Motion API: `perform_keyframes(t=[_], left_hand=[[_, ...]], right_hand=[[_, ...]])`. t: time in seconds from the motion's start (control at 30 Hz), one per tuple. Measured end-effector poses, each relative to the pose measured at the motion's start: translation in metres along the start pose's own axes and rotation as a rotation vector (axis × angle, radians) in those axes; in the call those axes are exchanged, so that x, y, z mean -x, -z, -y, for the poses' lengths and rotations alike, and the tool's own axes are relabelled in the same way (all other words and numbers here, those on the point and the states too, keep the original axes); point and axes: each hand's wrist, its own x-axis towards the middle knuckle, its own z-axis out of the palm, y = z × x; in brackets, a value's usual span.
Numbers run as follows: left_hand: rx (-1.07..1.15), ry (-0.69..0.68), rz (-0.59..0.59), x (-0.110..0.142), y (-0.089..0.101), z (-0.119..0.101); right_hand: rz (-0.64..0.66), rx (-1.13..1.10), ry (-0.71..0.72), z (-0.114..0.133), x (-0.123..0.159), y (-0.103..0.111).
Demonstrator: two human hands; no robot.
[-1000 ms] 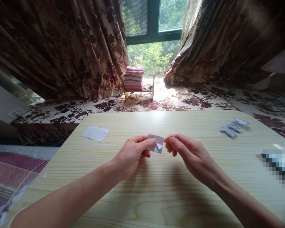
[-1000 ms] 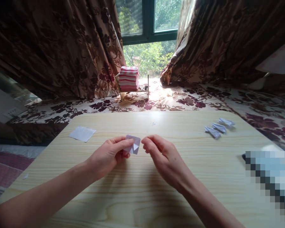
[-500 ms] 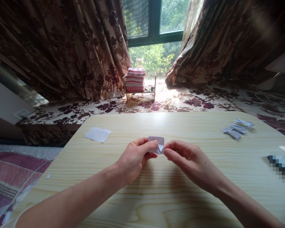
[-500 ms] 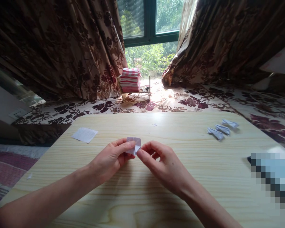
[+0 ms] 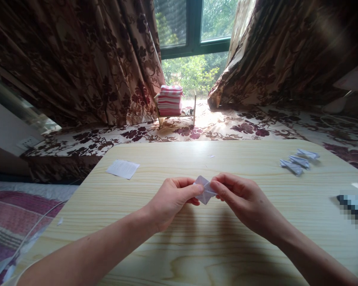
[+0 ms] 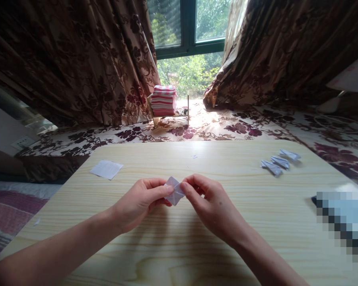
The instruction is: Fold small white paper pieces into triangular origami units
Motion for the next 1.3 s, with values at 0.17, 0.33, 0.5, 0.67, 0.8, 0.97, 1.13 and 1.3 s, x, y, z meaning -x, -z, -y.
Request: perform_keyframes(t=[0.17,0.33,0.5,0.67,0.8,0.97,1.13,1.3], left_hand=[[-0.089,-0.093,-0.067,-0.0001,-0.0019,-0.0019],[-0.175,-0.128,-0.057,-0.0017,-0.0011,0.0],[-0.151,-0.153,-0.103,-0.0019,-0.0011,0.0015],[-0.127,-0.131,-0.064,-0.0004,-0.0014,0.0012],[-0.126,-0.147,-0.076,0.0,0.0001,0.001],[-0.143,-0.15,-0.064,-0.0017,0.0025,-0.0002],[-0.178,-0.178,-0.106,-0.0026,0.0022,0.0005],[-0.168,-0.169,-0.039,-0.0011,0.0018,-0.0009]], right_hand=[[0.041,0.006,-0.028,0.001,0.0014,-0.0021],[0.028,0.013,-0.016,-0.0007,0.0026,-0.003],[0.007,0.047,0.004,0.0015,0.0027,-0.0024],[-0.002,0.042,-0.005,0.0041,0.0032,-0.0029],[-0.022,-0.004,-0.017,0.0052,0.004,-0.0045],[0.012,0.014,0.002,0.0005,0.0038,-0.0036],[0.018,0.048,0.006,-0.0008,0.0023,-0.0031],[0.036,0.009,0.008,0.0034,0.003,-0.0048]])
